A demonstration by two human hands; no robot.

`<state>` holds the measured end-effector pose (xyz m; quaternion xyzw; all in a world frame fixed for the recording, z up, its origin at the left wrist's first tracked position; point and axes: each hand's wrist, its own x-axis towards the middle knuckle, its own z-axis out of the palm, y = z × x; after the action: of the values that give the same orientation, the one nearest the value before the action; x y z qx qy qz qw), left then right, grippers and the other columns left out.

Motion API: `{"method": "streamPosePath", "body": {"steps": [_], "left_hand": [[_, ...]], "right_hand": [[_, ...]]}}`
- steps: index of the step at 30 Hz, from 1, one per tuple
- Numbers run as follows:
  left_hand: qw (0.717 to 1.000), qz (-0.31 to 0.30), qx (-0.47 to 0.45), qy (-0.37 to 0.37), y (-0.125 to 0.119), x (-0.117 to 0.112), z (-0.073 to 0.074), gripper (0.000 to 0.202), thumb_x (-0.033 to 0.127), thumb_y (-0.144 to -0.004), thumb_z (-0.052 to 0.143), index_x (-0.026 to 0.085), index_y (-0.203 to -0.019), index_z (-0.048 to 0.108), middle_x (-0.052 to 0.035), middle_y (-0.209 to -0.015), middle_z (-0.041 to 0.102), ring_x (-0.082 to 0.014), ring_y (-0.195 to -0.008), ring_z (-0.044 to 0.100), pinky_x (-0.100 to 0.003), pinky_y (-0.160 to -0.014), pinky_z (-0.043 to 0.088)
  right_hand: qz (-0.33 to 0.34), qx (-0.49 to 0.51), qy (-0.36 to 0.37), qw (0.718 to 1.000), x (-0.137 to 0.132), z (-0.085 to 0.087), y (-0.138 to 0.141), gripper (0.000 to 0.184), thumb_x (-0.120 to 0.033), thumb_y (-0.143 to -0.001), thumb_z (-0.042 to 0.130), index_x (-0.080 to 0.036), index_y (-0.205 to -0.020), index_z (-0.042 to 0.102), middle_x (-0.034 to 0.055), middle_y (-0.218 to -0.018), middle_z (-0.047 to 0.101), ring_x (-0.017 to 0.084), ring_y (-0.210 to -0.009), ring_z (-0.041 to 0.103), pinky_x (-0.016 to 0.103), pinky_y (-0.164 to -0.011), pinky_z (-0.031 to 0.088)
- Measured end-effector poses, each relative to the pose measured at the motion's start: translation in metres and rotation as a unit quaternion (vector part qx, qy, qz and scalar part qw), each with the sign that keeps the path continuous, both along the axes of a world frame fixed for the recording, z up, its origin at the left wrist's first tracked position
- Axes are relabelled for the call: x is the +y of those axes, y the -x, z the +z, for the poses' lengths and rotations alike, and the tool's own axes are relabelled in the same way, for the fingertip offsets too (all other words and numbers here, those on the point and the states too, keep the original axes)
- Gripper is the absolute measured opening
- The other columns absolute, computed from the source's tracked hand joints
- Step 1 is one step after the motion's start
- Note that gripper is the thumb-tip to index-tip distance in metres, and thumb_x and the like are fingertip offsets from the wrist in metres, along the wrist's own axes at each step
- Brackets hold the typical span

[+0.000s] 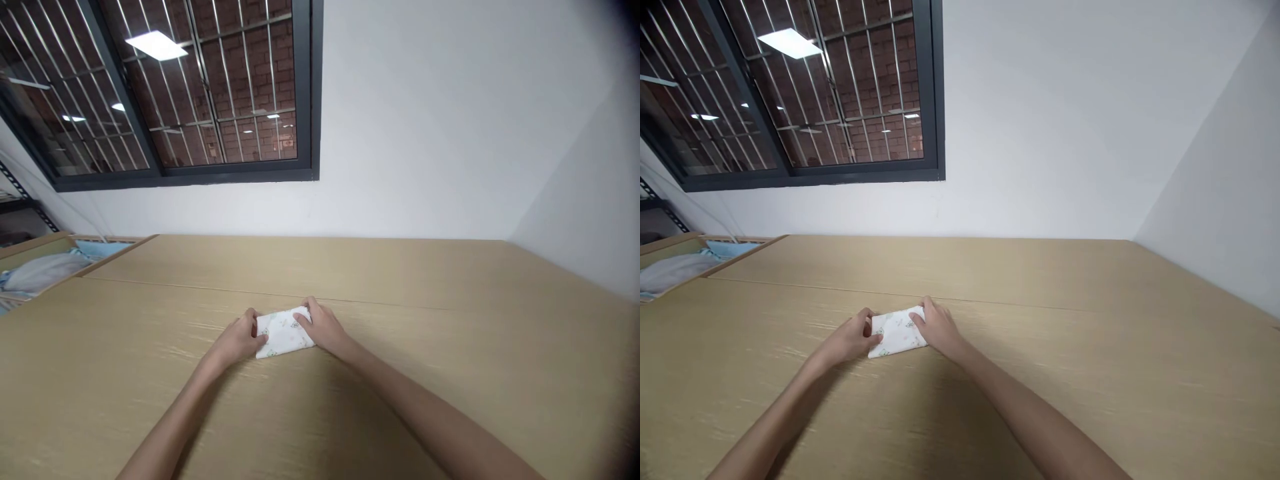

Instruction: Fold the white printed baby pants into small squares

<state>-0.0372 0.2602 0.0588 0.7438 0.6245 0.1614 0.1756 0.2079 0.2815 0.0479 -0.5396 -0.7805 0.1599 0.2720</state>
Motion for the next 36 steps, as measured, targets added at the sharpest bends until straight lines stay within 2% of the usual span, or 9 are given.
{"method": "streamPosePath", "body": {"steps": [3, 7, 9, 12, 17, 21, 26, 31, 36], "left_hand": [[0.998, 0.021, 0.019, -0.057, -0.012, -0.011, -0.004, 0.045, 0.029, -0.084, 0.057, 0.013, -0.126, 0.049, -0.0167, -0.118, 0.066, -0.0315, -0.113, 0.062, -0.043, -0.093, 0.048], [0.983, -0.041, 0.055, -0.168, -0.043, -0.031, -0.021, 0.057, 0.023, -0.094, 0.039, 0.009, -0.149, 0.034, -0.0211, -0.154, 0.041, -0.0319, -0.147, 0.033, -0.051, -0.118, 0.031], [0.968, -0.088, 0.102, -0.214, -0.057, -0.039, -0.033, 0.063, 0.022, -0.094, 0.037, 0.012, -0.156, 0.025, -0.0187, -0.160, 0.034, -0.0324, -0.151, 0.025, -0.056, -0.121, 0.025], [0.952, -0.094, 0.168, -0.237, -0.067, -0.044, -0.050, 0.071, 0.024, -0.091, 0.043, 0.010, -0.158, 0.022, -0.0188, -0.162, 0.030, -0.0358, -0.153, 0.020, -0.060, -0.123, 0.017], [0.950, -0.040, 0.188, -0.247, -0.062, -0.043, -0.067, 0.074, 0.043, -0.097, 0.044, -0.003, -0.153, 0.028, -0.0277, -0.159, 0.030, -0.0388, -0.151, 0.022, -0.055, -0.122, 0.026], [0.951, -0.013, 0.173, -0.256, -0.052, -0.043, -0.076, 0.087, 0.061, -0.097, 0.041, -0.004, -0.152, 0.026, -0.0317, -0.157, 0.030, -0.0408, -0.150, 0.025, -0.056, -0.119, 0.030], [0.954, -0.047, 0.165, -0.247, -0.038, -0.039, -0.066, 0.084, 0.061, -0.098, 0.041, -0.001, -0.152, 0.027, -0.0312, -0.154, 0.037, -0.0414, -0.146, 0.033, -0.058, -0.116, 0.033], [0.963, -0.055, 0.141, -0.221, -0.032, -0.031, -0.051, 0.087, 0.064, -0.092, 0.051, 0.002, -0.149, 0.032, -0.0299, -0.151, 0.042, -0.0411, -0.142, 0.041, -0.060, -0.114, 0.035], [0.965, -0.055, 0.100, -0.234, -0.028, -0.024, -0.037, 0.047, 0.021, -0.091, 0.049, 0.012, -0.137, 0.047, -0.0198, -0.139, 0.058, -0.0331, -0.132, 0.053, -0.054, -0.111, 0.037]], "right_hand": [[-0.015, -0.063, -0.132, 0.989, -0.010, 0.003, 0.007, 0.021, -0.029, -0.101, 0.049, -0.015, -0.113, 0.058, 0.0157, -0.113, 0.067, 0.030, -0.106, 0.060, 0.043, -0.090, 0.045], [0.117, -0.102, -0.234, 0.960, -0.028, 0.003, 0.019, 0.036, -0.029, -0.106, 0.036, -0.014, -0.130, 0.057, 0.0180, -0.132, 0.062, 0.031, -0.123, 0.054, 0.050, -0.104, 0.042], [0.184, -0.113, -0.240, 0.947, -0.033, -0.001, 0.021, 0.044, -0.030, -0.106, 0.034, -0.012, -0.143, 0.050, 0.0171, -0.145, 0.055, 0.029, -0.135, 0.047, 0.050, -0.112, 0.038], [0.225, -0.135, -0.217, 0.940, -0.032, -0.011, 0.018, 0.052, -0.035, -0.107, 0.035, -0.010, -0.152, 0.040, 0.0161, -0.156, 0.044, 0.028, -0.145, 0.038, 0.050, -0.119, 0.033], [0.196, -0.152, -0.194, 0.949, -0.021, -0.024, 0.002, 0.055, -0.036, -0.105, 0.037, -0.011, -0.154, 0.037, 0.0153, -0.158, 0.041, 0.029, -0.149, 0.033, 0.053, -0.120, 0.032], [0.160, -0.163, -0.203, 0.952, -0.013, -0.028, -0.010, 0.058, -0.036, -0.104, 0.040, -0.004, -0.152, 0.038, 0.0218, -0.157, 0.039, 0.033, -0.148, 0.034, 0.054, -0.117, 0.035], [0.203, -0.130, -0.263, 0.934, -0.014, -0.021, -0.016, 0.064, -0.041, -0.099, 0.049, -0.004, -0.150, 0.040, 0.0250, -0.153, 0.044, 0.037, -0.145, 0.036, 0.058, -0.115, 0.035], [0.241, -0.072, -0.203, 0.946, -0.015, -0.018, -0.017, 0.065, -0.036, -0.088, 0.061, -0.011, -0.146, 0.044, 0.0221, -0.143, 0.055, 0.037, -0.135, 0.048, 0.059, -0.112, 0.036], [0.209, 0.004, -0.143, 0.967, -0.006, -0.020, -0.021, 0.055, -0.010, -0.084, 0.048, -0.017, -0.139, 0.049, 0.0167, -0.138, 0.059, 0.032, -0.129, 0.054, 0.051, -0.109, 0.042]]}}
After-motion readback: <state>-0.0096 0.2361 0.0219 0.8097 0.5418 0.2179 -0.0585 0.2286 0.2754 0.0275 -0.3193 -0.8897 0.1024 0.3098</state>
